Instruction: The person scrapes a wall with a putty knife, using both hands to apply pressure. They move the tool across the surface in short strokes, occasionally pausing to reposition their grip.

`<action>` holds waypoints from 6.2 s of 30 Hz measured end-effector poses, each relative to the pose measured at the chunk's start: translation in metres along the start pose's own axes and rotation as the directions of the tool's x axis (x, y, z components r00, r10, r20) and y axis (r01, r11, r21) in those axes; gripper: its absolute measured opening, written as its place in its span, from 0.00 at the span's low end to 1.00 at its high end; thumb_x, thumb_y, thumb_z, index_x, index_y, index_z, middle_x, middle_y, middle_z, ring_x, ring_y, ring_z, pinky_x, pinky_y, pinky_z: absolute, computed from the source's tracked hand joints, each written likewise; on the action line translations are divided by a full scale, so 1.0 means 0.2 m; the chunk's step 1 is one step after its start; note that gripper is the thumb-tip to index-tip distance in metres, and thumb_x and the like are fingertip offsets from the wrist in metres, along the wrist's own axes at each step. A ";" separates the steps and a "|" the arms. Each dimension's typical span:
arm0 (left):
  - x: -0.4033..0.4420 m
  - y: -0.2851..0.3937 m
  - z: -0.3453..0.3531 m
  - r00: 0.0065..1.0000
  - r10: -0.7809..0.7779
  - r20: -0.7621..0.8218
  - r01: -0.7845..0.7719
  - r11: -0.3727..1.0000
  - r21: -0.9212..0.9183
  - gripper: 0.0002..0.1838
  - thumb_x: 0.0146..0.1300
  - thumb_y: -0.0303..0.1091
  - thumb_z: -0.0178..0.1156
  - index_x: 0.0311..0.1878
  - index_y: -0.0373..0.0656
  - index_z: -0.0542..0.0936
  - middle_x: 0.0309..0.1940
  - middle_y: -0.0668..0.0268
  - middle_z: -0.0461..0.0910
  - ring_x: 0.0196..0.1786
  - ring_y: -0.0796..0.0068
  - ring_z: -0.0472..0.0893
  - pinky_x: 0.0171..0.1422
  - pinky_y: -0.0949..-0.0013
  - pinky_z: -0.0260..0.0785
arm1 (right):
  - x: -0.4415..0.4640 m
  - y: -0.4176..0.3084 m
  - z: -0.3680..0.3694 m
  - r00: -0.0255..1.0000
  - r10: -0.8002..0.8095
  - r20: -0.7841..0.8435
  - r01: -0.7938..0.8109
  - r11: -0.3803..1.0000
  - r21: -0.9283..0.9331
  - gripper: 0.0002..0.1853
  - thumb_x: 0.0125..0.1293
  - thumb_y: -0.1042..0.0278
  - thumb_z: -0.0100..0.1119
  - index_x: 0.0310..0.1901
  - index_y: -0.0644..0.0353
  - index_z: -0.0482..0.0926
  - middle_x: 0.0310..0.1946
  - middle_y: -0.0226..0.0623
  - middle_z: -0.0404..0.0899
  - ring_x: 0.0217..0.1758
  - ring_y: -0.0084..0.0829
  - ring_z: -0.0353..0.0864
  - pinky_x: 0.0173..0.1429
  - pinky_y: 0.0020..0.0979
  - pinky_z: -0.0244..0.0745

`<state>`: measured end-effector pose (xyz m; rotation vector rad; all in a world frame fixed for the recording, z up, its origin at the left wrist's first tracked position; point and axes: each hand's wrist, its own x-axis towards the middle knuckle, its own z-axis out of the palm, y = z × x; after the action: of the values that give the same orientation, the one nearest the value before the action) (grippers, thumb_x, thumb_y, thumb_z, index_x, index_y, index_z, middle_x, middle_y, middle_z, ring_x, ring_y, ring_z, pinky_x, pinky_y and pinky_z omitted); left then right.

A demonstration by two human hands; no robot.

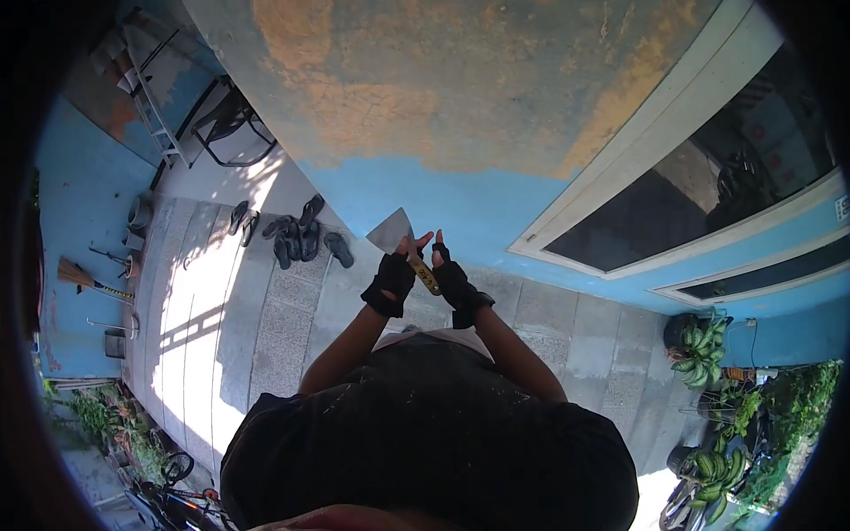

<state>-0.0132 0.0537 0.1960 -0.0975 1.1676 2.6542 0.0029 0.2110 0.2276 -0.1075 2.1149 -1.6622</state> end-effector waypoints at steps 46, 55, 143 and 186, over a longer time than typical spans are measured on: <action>0.91 -0.54 0.71 0.807 -0.256 0.533 0.495 0.785 -0.372 0.40 0.64 0.72 0.39 0.40 0.36 0.76 0.42 0.57 0.80 0.48 0.63 0.80 0.55 0.59 0.74 | 0.18 -0.12 -1.08 0.972 0.223 0.069 -0.224 0.817 0.531 0.03 0.67 0.74 0.51 0.37 0.57 0.68 0.20 0.30 0.68 0.15 0.23 0.68 0.20 0.26 0.64; 0.99 -0.63 0.92 0.971 -0.152 0.185 0.235 0.751 -0.616 0.31 0.67 0.67 0.42 0.34 0.45 0.74 0.30 0.65 0.77 0.45 0.65 0.78 0.52 0.58 0.73 | 0.26 -0.30 -1.21 0.979 0.189 -0.072 -0.201 0.864 -0.461 0.17 0.62 0.66 0.54 0.51 0.64 0.73 0.31 0.47 0.80 0.34 0.46 0.82 0.39 0.40 0.76; 0.84 -0.48 1.06 0.657 0.727 -0.197 -0.256 0.462 0.849 0.14 0.56 0.26 0.61 0.46 0.37 0.76 0.42 0.49 0.79 0.47 0.44 0.79 0.46 0.52 0.73 | 0.34 -0.12 -1.26 0.988 0.112 0.104 -0.041 0.848 -0.529 0.19 0.70 0.62 0.53 0.56 0.65 0.71 0.37 0.45 0.82 0.41 0.39 0.83 0.44 0.34 0.76; 0.91 -0.51 1.01 0.591 0.807 -0.010 -0.223 0.175 0.959 0.13 0.63 0.30 0.54 0.50 0.39 0.74 0.30 0.53 0.79 0.30 0.49 0.80 0.32 0.52 0.71 | 0.36 -0.18 -1.25 0.945 -0.262 0.196 0.319 0.869 -0.378 0.27 0.63 0.67 0.60 0.64 0.59 0.68 0.50 0.42 0.81 0.52 0.36 0.82 0.52 0.34 0.76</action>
<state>-0.1586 0.3030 0.2322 -0.2655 3.2984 1.9088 -0.1660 0.4039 0.2842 -0.6844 2.3926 -1.2868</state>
